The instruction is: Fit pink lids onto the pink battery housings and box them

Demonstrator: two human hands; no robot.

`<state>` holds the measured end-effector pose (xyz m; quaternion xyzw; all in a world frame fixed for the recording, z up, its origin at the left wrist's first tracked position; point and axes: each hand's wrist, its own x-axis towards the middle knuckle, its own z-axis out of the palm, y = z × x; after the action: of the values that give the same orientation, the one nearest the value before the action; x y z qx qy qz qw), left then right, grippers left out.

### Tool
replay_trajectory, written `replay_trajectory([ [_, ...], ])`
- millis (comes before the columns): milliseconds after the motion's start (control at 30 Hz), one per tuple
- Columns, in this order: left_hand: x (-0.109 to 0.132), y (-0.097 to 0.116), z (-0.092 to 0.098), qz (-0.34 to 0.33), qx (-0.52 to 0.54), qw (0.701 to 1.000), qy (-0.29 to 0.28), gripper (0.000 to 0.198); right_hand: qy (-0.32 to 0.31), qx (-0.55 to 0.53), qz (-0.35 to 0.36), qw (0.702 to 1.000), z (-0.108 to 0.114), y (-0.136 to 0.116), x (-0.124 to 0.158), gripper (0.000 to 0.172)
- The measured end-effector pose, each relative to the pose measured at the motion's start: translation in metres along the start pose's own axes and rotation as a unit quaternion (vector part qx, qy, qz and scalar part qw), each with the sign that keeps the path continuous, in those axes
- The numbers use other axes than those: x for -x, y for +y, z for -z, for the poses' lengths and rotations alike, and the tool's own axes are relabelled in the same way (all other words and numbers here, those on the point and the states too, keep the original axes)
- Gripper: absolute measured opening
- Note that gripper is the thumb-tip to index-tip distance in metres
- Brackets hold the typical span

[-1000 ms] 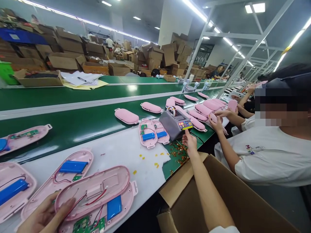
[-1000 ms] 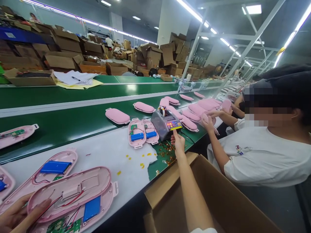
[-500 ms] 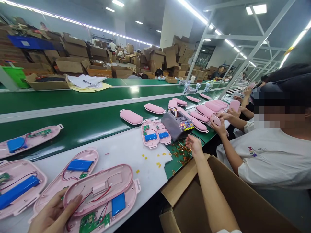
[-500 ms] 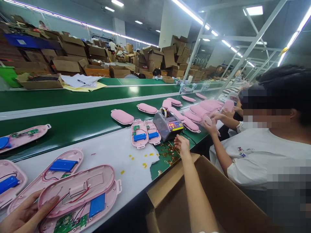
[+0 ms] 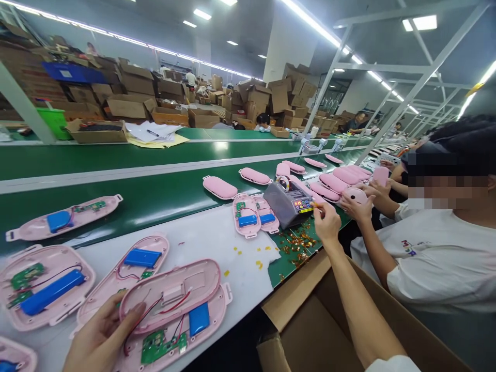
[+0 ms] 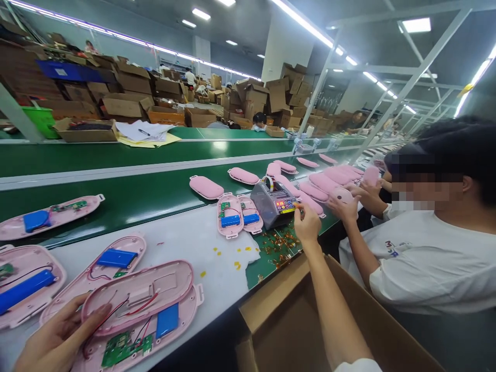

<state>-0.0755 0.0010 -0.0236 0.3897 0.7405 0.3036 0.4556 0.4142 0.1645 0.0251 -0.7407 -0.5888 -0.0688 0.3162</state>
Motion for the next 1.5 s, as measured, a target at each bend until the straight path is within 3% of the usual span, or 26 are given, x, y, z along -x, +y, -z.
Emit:
replay_trajectory([
  [100,0.013,0.016,-0.003,0.001,0.033,0.999,-0.021,0.052,0.036,-0.102,-0.019,0.994,0.010,-0.052,0.026,0.035],
  [133,0.017,0.020,-0.005,-0.013,0.046,0.999,-0.021,0.050,0.006,-0.158,-0.007,0.987,0.011,-0.078,0.039,0.036],
  [200,0.022,0.024,-0.008,-0.026,0.093,0.994,-0.041,0.048,-0.155,-0.267,0.074,0.948,0.013,-0.138,0.067,0.032],
  [267,0.023,0.024,-0.011,-0.031,0.175,0.982,-0.071,0.046,-0.356,-0.318,0.209,0.854,0.013,-0.196,0.093,0.026],
  [300,0.023,0.023,-0.012,-0.033,0.207,0.974,-0.080,0.045,-0.421,-0.315,0.272,0.806,0.011,-0.221,0.104,0.024],
  [367,0.024,0.021,-0.014,-0.039,0.245,0.965,-0.085,0.042,-0.472,-0.270,0.367,0.755,0.003,-0.258,0.123,0.021],
  [467,0.026,0.019,-0.016,-0.053,0.290,0.952,-0.085,0.040,-0.455,-0.161,0.451,0.750,-0.015,-0.281,0.141,0.020],
  [600,0.025,0.014,-0.021,-0.066,0.337,0.934,-0.097,0.038,-0.409,-0.071,0.498,0.762,-0.029,-0.283,0.153,0.018],
  [767,0.024,0.008,-0.023,-0.083,0.308,0.945,-0.077,0.034,-0.381,-0.030,0.504,0.775,-0.029,-0.288,0.165,0.016],
  [833,0.025,0.008,-0.022,-0.092,0.298,0.947,-0.072,0.033,-0.366,-0.023,0.468,0.804,-0.029,-0.290,0.165,0.013],
  [900,0.028,0.008,-0.020,-0.101,0.281,0.951,-0.080,0.032,-0.358,-0.016,0.398,0.845,-0.028,-0.289,0.159,0.023],
  [967,0.030,0.008,-0.018,-0.104,0.254,0.958,-0.081,0.030,-0.378,-0.027,0.331,0.864,-0.028,-0.285,0.149,0.032],
  [1100,0.031,0.011,-0.014,-0.104,0.244,0.961,-0.078,0.029,-0.473,-0.094,0.292,0.826,-0.028,-0.278,0.141,0.014],
  [1267,0.026,0.020,-0.004,-0.185,0.123,0.970,-0.103,0.033,-0.415,-0.229,0.312,0.824,-0.022,-0.271,0.157,0.009],
  [1333,0.020,0.016,0.001,-0.160,0.080,0.979,-0.101,0.042,-0.359,-0.298,0.236,0.853,-0.023,-0.247,0.148,0.015],
  [1400,0.012,0.009,0.006,-0.121,0.050,0.987,-0.090,0.054,-0.238,-0.341,0.040,0.908,-0.023,-0.203,0.127,0.025],
  [1433,0.009,0.005,0.008,-0.102,0.037,0.990,-0.085,0.059,-0.169,-0.352,-0.074,0.918,-0.022,-0.174,0.114,0.033],
  [1500,0.005,0.002,0.011,-0.074,0.009,0.993,-0.088,0.063,-0.069,-0.359,-0.260,0.894,-0.019,-0.112,0.085,0.047],
])
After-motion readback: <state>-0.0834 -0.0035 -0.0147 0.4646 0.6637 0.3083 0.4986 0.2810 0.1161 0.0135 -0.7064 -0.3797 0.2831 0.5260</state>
